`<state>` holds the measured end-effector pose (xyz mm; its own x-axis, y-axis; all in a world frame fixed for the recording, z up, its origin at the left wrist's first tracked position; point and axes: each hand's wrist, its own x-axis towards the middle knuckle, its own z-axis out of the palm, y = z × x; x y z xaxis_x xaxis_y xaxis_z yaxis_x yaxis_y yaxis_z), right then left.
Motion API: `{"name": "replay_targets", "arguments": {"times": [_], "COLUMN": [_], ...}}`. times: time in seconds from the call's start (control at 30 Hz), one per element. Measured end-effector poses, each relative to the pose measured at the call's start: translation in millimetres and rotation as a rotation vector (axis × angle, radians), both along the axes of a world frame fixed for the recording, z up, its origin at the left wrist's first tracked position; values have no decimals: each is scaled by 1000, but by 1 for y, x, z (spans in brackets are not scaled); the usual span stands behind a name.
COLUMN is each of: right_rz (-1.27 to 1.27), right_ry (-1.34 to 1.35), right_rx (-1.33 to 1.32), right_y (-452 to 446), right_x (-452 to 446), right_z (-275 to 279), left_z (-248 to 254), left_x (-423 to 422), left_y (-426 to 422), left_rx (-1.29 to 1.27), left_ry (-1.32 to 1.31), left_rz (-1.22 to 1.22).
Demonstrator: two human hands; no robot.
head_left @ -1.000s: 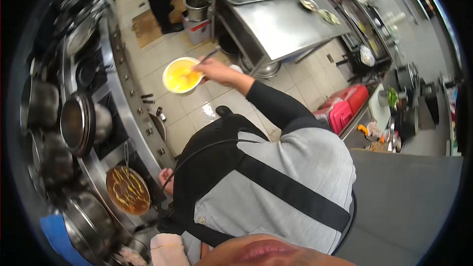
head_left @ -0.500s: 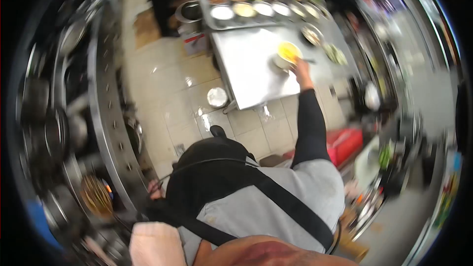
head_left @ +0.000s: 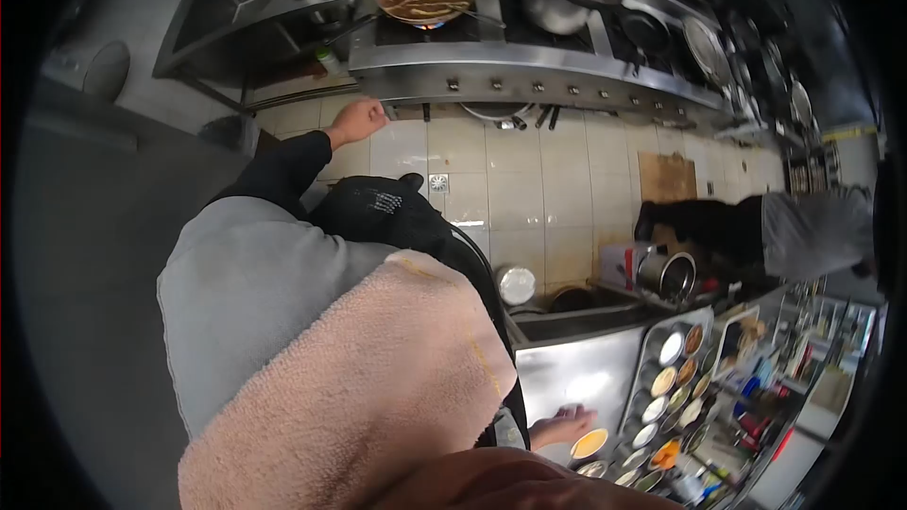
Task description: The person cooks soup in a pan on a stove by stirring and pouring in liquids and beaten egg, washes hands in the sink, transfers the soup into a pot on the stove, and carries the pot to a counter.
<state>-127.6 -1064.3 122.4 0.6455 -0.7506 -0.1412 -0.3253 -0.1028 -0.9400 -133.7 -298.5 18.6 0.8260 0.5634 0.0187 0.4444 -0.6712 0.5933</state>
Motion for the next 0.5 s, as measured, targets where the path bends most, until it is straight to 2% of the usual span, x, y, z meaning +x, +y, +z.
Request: {"name": "replay_targets", "arguments": {"times": [0.07, 0.17, 0.2, 0.23, 0.3, 0.33, 0.37, 0.4, 0.43, 0.5], "right_rz": [330, 965, 1048, 1129, 1241, 1183, 1192, 1155, 1111, 1226], "right_ry": [4, 120, 157, 189, 320, 388, 421, 463, 505, 635], "right_rx": [49, -314, -267, -214, -288, -100, -183, -151, -117, -55], "right_y": [84, 137, 162, 187, 221, 228, 246, 262, 266, 245], "right_x": [51, 106, 114, 122, 136, 141, 139, 135, 130, 111], "right_z": [34, 24, 24, 19, 1, -33, -40, -52, -81, -155], "left_z": [9, 16, 12, 9, -7, -10, -2, 4, 10, 20], "left_x": [-7, -4, -2, 2, 5, 5, 8, 8, 12, 25], "left_y": [36, 105, 134, 171, 238, 271, 302, 329, 354, 406], "left_rx": [92, 184, 260, 169, -30, -283, -536, -792, -820, -875], "left_ry": [-132, -318, -389, -458, -582, -684, -783, -873, -926, -888], "left_rz": [194, 523, 612, 712, 910, 947, 972, 988, 1026, 1136]}}
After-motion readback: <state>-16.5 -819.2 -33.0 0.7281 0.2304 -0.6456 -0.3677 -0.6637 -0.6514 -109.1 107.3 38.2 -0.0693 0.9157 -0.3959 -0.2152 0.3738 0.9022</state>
